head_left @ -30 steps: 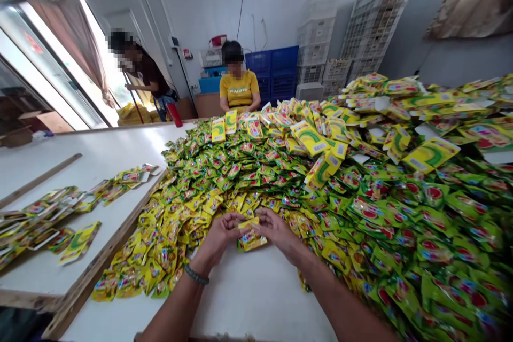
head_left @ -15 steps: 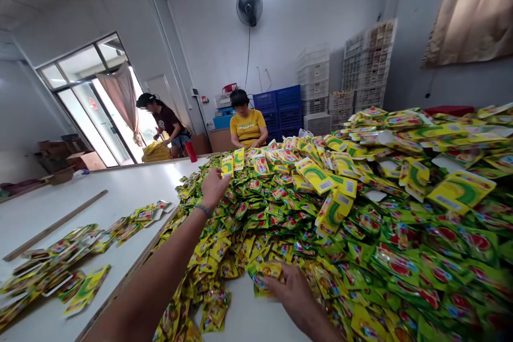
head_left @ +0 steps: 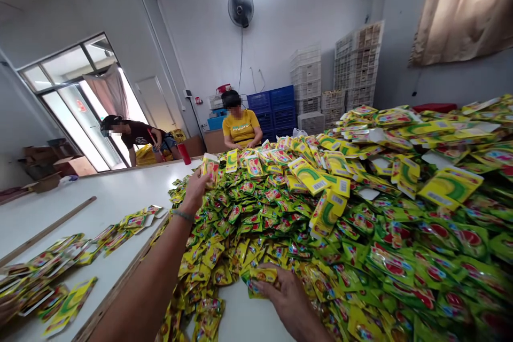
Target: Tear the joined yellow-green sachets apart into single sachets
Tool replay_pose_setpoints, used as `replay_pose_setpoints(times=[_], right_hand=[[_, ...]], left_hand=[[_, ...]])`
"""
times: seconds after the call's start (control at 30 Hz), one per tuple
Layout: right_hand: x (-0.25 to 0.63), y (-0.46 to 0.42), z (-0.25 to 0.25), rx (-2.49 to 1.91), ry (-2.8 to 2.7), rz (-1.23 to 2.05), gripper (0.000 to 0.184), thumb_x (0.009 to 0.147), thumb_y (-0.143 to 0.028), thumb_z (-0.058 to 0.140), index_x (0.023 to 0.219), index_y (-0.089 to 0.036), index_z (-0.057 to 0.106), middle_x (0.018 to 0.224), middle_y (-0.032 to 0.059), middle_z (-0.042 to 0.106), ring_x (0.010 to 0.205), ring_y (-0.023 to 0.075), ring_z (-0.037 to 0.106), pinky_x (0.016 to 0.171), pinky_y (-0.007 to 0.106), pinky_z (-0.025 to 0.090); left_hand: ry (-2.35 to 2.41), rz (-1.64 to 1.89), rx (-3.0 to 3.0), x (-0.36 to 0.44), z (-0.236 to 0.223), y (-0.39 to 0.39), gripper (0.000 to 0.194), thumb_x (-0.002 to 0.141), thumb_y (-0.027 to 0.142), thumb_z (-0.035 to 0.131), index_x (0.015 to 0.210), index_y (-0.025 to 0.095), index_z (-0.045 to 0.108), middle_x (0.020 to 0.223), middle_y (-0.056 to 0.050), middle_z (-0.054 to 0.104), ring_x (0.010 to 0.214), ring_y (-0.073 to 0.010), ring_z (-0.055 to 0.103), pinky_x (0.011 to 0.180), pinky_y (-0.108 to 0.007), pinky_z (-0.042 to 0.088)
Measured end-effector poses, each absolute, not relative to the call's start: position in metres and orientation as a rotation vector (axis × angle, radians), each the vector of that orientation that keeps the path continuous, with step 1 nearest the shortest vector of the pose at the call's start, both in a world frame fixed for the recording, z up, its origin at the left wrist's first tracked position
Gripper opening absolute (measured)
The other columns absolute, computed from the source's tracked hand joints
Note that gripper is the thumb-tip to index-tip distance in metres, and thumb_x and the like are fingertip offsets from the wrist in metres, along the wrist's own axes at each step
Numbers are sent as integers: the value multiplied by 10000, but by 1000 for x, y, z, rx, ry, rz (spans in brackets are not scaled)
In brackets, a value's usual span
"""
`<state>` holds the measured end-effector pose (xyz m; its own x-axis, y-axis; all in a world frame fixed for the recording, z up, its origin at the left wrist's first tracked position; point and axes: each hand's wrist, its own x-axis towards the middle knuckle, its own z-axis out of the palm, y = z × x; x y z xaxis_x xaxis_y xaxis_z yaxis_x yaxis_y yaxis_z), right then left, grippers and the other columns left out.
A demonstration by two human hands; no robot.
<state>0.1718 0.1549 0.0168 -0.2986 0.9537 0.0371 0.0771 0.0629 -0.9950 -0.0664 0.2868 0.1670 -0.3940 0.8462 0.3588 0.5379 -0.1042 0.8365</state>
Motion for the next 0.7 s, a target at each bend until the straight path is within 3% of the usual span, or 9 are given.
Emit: replay_pose_setpoints(times=[0.17, 0.33, 0.7], right_hand=[[180, 158, 30, -903, -1438, 1469, 319, 706, -383, 674, 928, -155, 681, 858, 46, 687, 793, 213, 616, 714, 307, 490], [190, 171, 33, -905, -1289, 1268, 321, 735, -410, 651, 943, -166, 635, 854, 43, 679, 774, 191, 618, 725, 300, 499], [201, 177, 23, -1197, -1885, 990, 168, 752, -297, 635, 877, -207, 702, 884, 24, 677, 815, 192, 604, 746, 288, 469]], left_hand=[[1277, 1290, 1283, -33, 95, 179, 491, 694, 348, 691, 1130, 171, 550, 975, -65, 663, 736, -161, 621, 654, -253, 496], [1234, 974, 1316, -3, 35, 121, 337, 722, 359, 701, 978, 146, 649, 875, -39, 660, 731, -131, 562, 652, -199, 432], [1260, 983, 1283, -5, 22, 121, 349, 694, 390, 717, 952, 157, 680, 911, -50, 679, 762, -161, 585, 694, -232, 445]])
